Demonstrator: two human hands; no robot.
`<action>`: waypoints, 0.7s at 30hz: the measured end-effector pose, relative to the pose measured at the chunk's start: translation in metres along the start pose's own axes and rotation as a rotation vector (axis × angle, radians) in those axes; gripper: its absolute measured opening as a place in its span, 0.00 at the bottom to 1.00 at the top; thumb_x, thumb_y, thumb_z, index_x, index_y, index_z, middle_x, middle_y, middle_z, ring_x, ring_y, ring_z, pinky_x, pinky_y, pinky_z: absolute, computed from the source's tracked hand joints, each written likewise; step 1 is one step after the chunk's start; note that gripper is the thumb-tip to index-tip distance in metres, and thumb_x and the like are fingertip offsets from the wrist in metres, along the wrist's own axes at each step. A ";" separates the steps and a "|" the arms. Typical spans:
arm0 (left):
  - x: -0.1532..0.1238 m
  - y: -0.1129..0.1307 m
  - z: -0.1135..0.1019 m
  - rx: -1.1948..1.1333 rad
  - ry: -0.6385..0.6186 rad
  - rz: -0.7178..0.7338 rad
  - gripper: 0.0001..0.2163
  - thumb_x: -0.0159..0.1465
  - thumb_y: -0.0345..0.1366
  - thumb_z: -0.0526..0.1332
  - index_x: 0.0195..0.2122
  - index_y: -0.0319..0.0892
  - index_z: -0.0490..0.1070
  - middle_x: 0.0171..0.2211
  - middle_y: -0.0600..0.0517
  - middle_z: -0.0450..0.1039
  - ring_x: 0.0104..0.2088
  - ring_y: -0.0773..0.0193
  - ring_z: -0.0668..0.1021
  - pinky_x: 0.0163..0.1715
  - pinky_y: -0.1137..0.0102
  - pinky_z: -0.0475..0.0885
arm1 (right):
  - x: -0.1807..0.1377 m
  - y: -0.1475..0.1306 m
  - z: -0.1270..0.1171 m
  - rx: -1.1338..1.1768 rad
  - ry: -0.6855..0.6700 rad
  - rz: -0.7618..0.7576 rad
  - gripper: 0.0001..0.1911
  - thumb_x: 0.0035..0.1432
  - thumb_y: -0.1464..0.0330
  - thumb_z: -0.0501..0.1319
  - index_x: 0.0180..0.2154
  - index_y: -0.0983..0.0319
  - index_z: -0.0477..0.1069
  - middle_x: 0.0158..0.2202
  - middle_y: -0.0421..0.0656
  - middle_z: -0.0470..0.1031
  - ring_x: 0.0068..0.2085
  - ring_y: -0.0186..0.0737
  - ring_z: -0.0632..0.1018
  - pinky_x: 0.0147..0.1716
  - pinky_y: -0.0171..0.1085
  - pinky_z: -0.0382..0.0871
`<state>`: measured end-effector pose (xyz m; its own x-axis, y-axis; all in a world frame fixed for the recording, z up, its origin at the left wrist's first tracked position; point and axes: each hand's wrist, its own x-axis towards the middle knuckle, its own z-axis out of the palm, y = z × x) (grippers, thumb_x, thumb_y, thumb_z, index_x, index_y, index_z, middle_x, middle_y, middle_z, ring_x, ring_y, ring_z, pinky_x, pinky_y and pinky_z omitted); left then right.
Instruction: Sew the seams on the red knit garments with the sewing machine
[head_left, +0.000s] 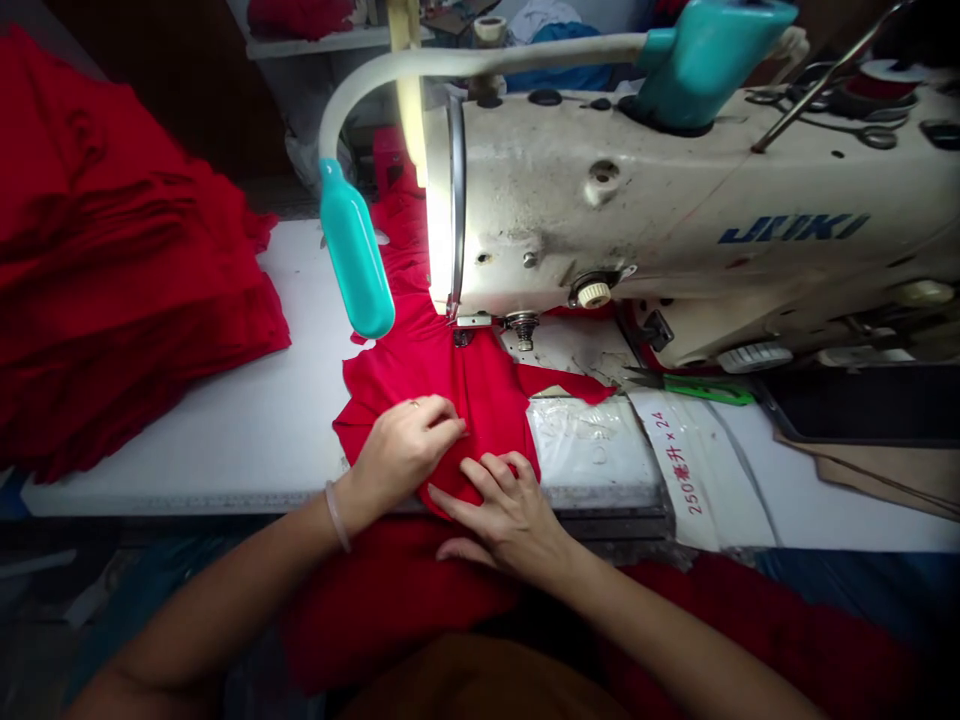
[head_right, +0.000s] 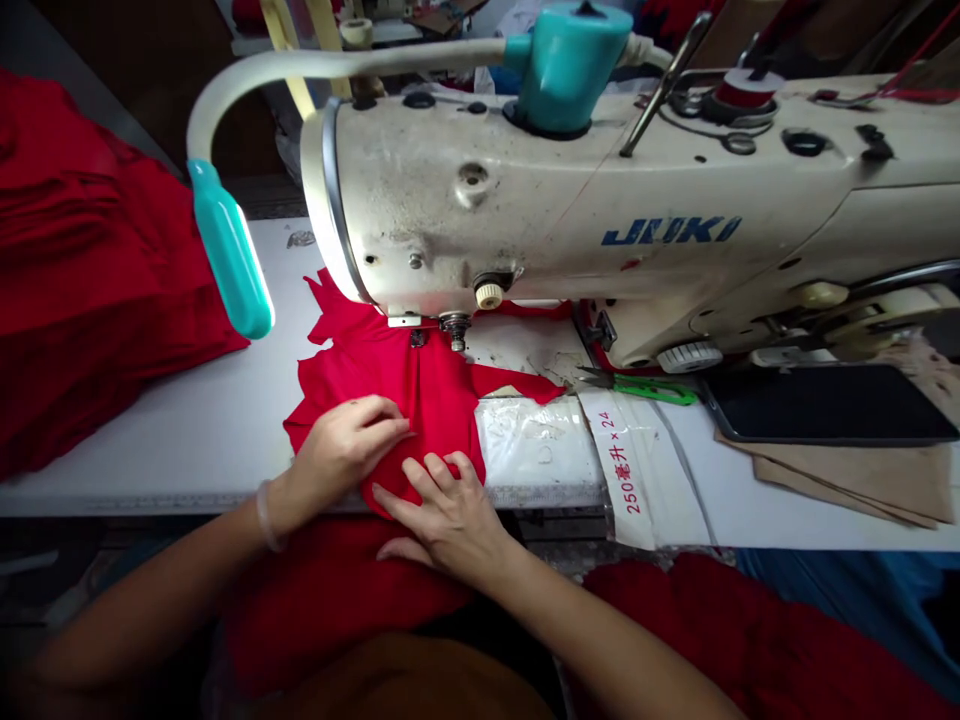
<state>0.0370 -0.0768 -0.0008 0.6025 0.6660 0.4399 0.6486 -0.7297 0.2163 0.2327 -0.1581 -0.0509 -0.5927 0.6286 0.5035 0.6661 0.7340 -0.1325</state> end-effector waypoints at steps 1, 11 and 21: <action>-0.004 0.007 0.004 0.047 -0.051 0.029 0.12 0.72 0.32 0.54 0.42 0.38 0.77 0.35 0.48 0.75 0.34 0.64 0.76 0.33 0.70 0.72 | -0.001 -0.002 0.002 -0.006 0.008 0.010 0.29 0.56 0.42 0.60 0.53 0.49 0.75 0.49 0.47 0.72 0.52 0.48 0.66 0.56 0.48 0.53; -0.016 0.010 0.014 -0.004 -0.039 -0.001 0.11 0.72 0.34 0.55 0.47 0.41 0.77 0.35 0.51 0.76 0.31 0.68 0.77 0.28 0.74 0.70 | -0.005 -0.007 0.007 -0.016 0.035 0.034 0.27 0.55 0.44 0.63 0.51 0.49 0.76 0.49 0.46 0.72 0.52 0.49 0.65 0.56 0.48 0.53; -0.015 0.006 0.005 0.187 -0.198 0.158 0.14 0.68 0.30 0.56 0.51 0.43 0.75 0.58 0.49 0.73 0.33 0.63 0.79 0.30 0.68 0.73 | -0.003 -0.005 0.002 -0.030 0.008 0.016 0.28 0.57 0.44 0.62 0.50 0.55 0.76 0.51 0.49 0.73 0.54 0.52 0.67 0.54 0.51 0.58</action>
<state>0.0342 -0.0903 -0.0101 0.7698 0.5771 0.2727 0.6027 -0.7978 -0.0131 0.2300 -0.1632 -0.0530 -0.5780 0.6385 0.5082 0.6892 0.7154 -0.1148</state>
